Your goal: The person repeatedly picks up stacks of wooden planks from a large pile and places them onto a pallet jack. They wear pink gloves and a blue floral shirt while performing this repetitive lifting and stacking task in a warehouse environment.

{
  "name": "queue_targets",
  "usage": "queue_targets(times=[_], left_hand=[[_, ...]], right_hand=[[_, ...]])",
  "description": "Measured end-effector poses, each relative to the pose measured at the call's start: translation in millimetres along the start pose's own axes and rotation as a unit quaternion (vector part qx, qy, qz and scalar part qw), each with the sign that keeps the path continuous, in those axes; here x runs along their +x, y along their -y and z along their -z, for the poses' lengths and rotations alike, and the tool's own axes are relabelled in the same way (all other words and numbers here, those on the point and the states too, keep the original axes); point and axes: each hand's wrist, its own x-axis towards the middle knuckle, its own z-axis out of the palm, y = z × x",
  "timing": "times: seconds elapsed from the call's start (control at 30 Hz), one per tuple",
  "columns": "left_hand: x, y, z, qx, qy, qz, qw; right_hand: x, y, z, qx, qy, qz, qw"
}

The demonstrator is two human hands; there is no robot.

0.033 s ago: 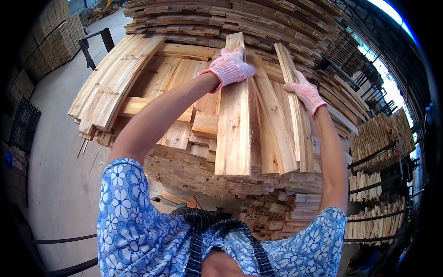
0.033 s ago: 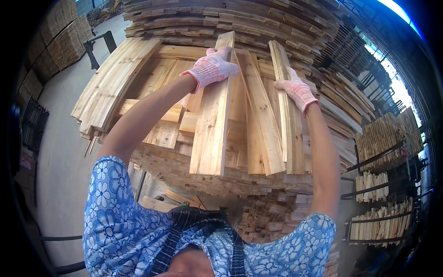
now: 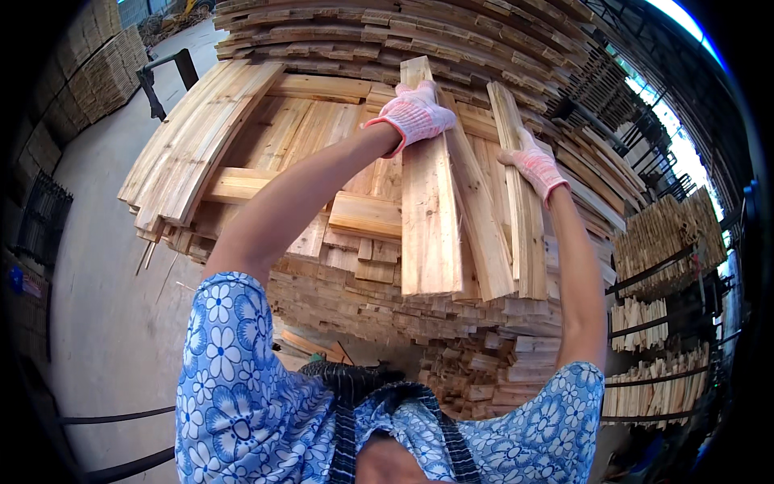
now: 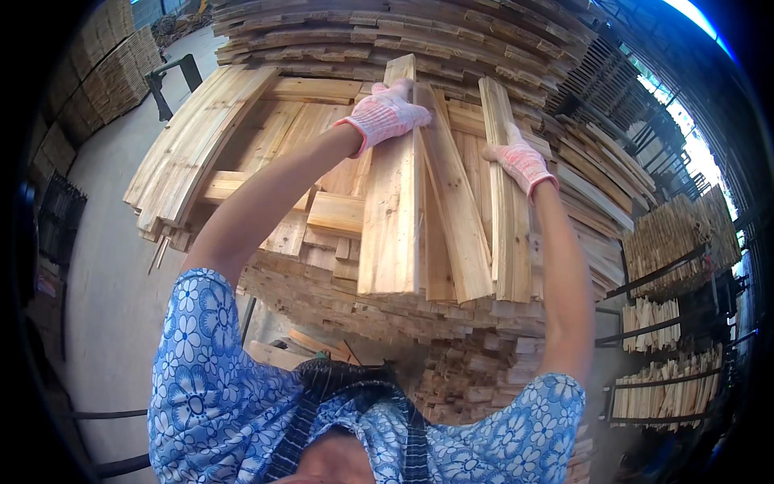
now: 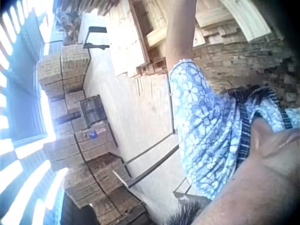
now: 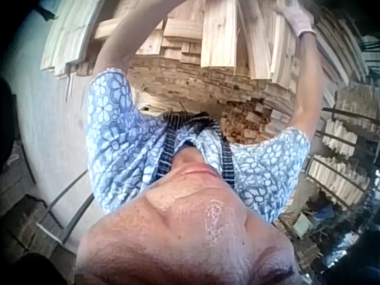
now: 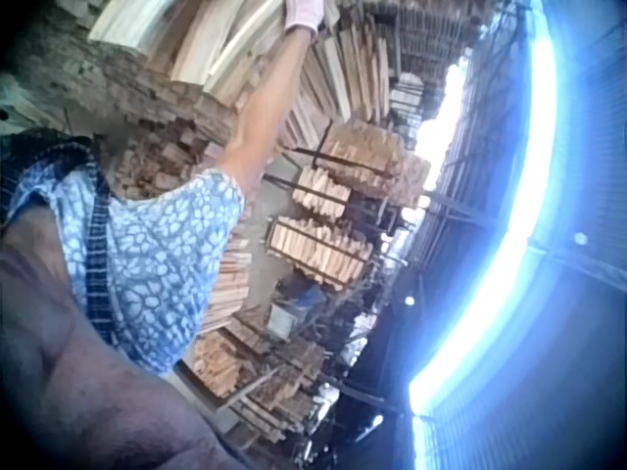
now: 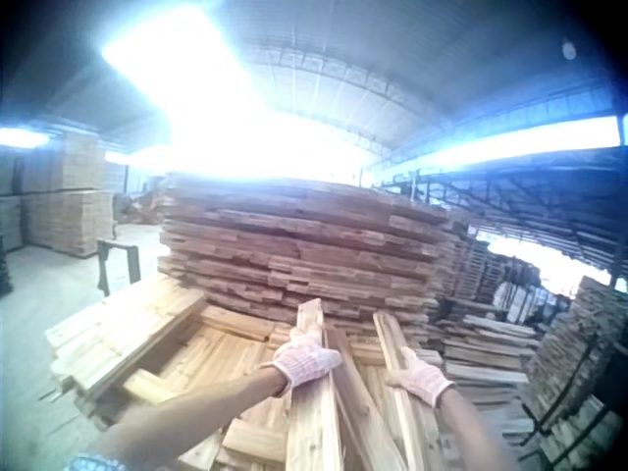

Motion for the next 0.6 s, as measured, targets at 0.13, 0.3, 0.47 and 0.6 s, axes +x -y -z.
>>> queue_targets(times=[0.13, 0.3, 0.47, 0.6], left_hand=[[17, -32, -85, 0.087, -0.021, 0.036, 0.995], [32, -43, -97, 0.129, 0.01, 0.058, 0.99], [22, -62, -100, 0.215, 0.029, 0.029, 0.976], [22, -64, -112, 0.189, 0.057, -0.001, 0.98]], right_hand=[[22, -25, -28, -0.248, -0.021, -0.061, 0.967], [35, -45, -30, -0.177, -0.006, -0.015, 0.984], [36, -61, -25, -0.199, -0.022, 0.008, 0.98], [37, -71, 6, -0.075, 0.039, -0.003, 0.996]])
